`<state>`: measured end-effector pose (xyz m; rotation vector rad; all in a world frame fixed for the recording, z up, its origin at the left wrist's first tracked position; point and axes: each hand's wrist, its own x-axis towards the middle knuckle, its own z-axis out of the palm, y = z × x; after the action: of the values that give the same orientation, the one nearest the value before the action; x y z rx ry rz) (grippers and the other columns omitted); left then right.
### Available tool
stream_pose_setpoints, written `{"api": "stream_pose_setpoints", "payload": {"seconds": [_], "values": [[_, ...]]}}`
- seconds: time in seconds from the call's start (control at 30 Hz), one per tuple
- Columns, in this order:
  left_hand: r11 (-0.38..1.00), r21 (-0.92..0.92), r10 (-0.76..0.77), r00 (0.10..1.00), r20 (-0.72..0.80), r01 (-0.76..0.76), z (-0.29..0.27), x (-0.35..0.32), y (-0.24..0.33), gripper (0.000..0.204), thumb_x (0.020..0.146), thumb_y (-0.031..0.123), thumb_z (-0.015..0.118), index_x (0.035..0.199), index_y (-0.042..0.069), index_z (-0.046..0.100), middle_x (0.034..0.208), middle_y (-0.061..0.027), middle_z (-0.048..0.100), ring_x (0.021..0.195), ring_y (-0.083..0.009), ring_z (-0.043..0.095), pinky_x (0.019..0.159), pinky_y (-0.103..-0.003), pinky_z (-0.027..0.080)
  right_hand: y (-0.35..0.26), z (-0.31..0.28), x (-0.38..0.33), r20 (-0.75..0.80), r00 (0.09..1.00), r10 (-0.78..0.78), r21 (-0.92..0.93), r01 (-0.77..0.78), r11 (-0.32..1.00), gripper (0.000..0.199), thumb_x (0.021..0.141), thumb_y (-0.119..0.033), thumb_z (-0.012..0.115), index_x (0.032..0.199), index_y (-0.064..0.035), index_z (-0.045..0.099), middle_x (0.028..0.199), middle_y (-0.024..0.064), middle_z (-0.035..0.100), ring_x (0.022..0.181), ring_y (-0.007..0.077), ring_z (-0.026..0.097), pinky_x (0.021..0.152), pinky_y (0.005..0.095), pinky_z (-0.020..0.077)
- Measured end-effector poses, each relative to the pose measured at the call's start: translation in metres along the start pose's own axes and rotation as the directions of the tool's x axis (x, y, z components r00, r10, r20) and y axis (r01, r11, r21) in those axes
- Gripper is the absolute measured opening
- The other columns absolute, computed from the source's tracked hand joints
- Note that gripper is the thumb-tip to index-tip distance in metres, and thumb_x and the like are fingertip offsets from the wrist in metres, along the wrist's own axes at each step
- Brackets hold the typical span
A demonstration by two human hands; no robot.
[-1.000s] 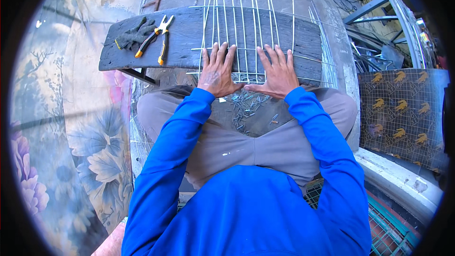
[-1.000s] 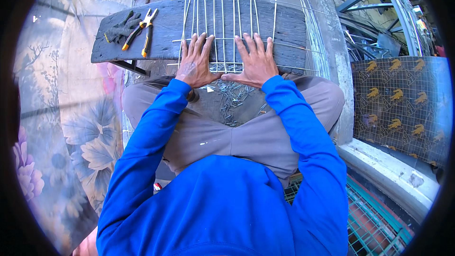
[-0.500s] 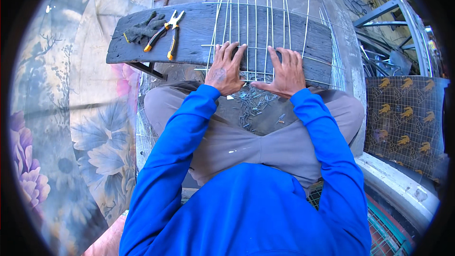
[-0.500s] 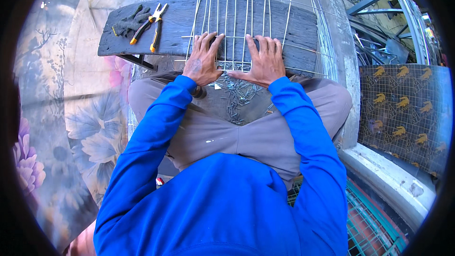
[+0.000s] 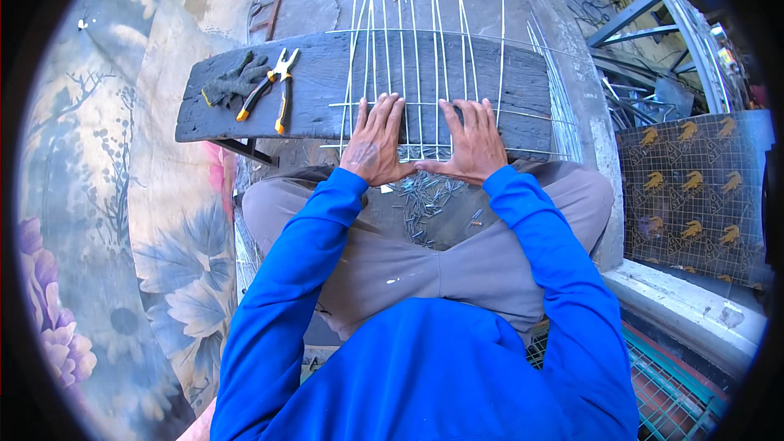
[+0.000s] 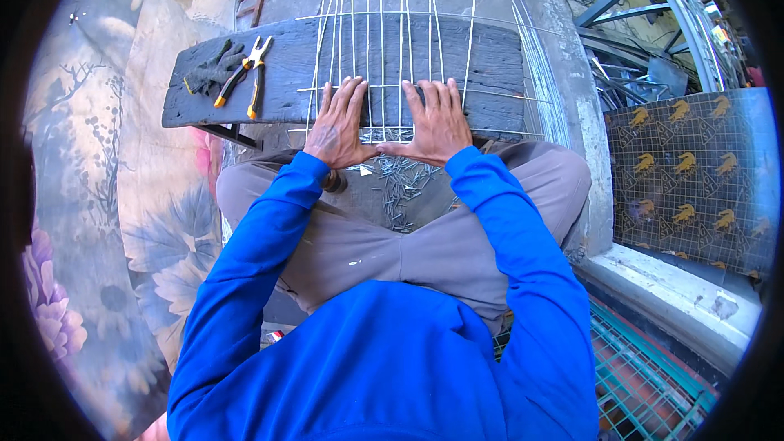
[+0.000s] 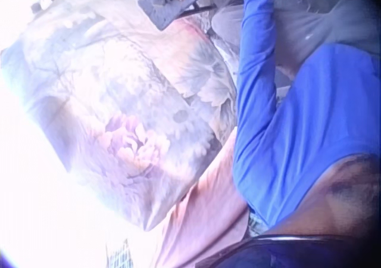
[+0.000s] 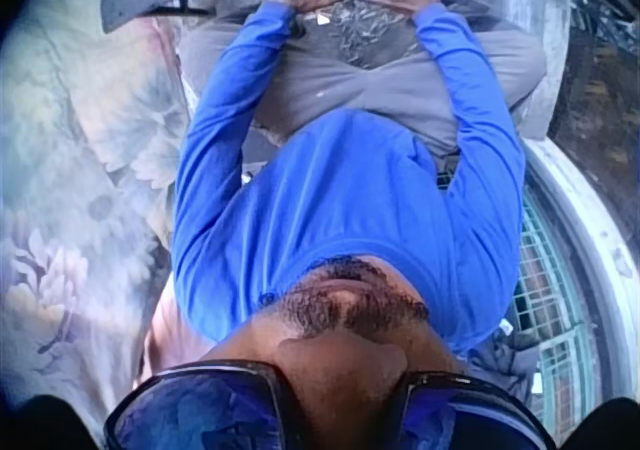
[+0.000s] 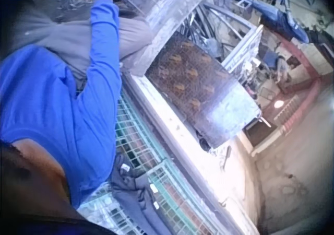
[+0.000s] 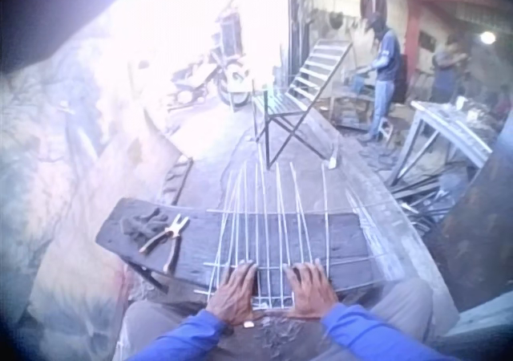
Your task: Assembling a wire cage or mesh by hand-weaving and connecting metal wires.
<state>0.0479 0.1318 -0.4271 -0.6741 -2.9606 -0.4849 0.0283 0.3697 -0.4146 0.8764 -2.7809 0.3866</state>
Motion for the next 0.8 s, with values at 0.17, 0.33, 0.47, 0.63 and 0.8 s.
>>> {"api": "stream_pose_setpoints", "payload": {"seconds": [0.17, 0.33, 0.47, 0.63, 0.8], "values": [[0.996, 0.012, 0.090, 0.992, -0.088, -0.090, -0.004, 0.006, 0.002, 0.114, 0.069, 0.058, 0.081, 0.155, 0.002, 0.033, 0.145, -0.0223, 0.045, 0.139, -0.0416, 0.040, 0.123, -0.057, 0.027, 0.004, 0.003, 0.002, -0.061, 0.997, -0.055, -0.019, 0.054, 0.998, 0.121, 0.068, -0.089, 0.065, 0.145, 0.0027, 0.049, 0.129, 0.0213, 0.051, 0.121, 0.0378, 0.048, 0.111, 0.0539, 0.0340], [0.995, -0.010, 0.097, 0.989, -0.109, -0.099, -0.004, 0.011, -0.003, 0.104, 0.068, 0.054, 0.081, 0.151, 0.005, 0.042, 0.136, -0.0213, 0.050, 0.130, -0.0414, 0.045, 0.120, -0.057, 0.029, 0.002, 0.005, 0.004, -0.053, 0.998, -0.036, -0.011, 0.035, 0.999, 0.122, 0.067, -0.090, 0.065, 0.143, 0.0040, 0.051, 0.128, 0.0212, 0.051, 0.120, 0.0383, 0.047, 0.110, 0.0521, 0.0344], [0.994, 0.000, 0.108, 0.983, -0.146, -0.109, -0.003, 0.014, -0.005, 0.101, 0.065, 0.052, 0.081, 0.149, 0.006, 0.046, 0.134, -0.0202, 0.053, 0.128, -0.0413, 0.047, 0.117, -0.056, 0.032, 0.005, 0.004, 0.006, -0.056, 0.998, -0.035, -0.017, 0.035, 0.999, 0.121, 0.066, -0.091, 0.065, 0.141, 0.0034, 0.052, 0.127, 0.0207, 0.052, 0.119, 0.0373, 0.048, 0.109, 0.0510, 0.0355], [0.994, 0.030, 0.110, 0.982, -0.151, -0.107, -0.002, 0.014, -0.006, 0.099, 0.064, 0.052, 0.081, 0.146, 0.006, 0.049, 0.130, -0.0176, 0.055, 0.123, -0.0392, 0.050, 0.113, -0.054, 0.036, 0.004, 0.004, 0.007, -0.062, 0.997, -0.035, -0.020, 0.034, 0.999, 0.118, 0.064, -0.089, 0.068, 0.138, 0.0011, 0.054, 0.125, 0.0177, 0.053, 0.118, 0.0349, 0.049, 0.107, 0.0497, 0.0368], [0.993, 0.026, 0.115, 0.979, -0.166, -0.112, -0.002, 0.016, -0.005, 0.097, 0.063, 0.051, 0.082, 0.144, 0.008, 0.050, 0.128, -0.0160, 0.056, 0.121, -0.0379, 0.051, 0.112, -0.053, 0.037, 0.006, 0.002, 0.007, -0.029, 0.999, -0.020, -0.034, 0.019, 0.999, 0.117, 0.063, -0.087, 0.072, 0.140, -0.0014, 0.053, 0.124, 0.0157, 0.053, 0.117, 0.0336, 0.049, 0.106, 0.0489, 0.0375]]}}
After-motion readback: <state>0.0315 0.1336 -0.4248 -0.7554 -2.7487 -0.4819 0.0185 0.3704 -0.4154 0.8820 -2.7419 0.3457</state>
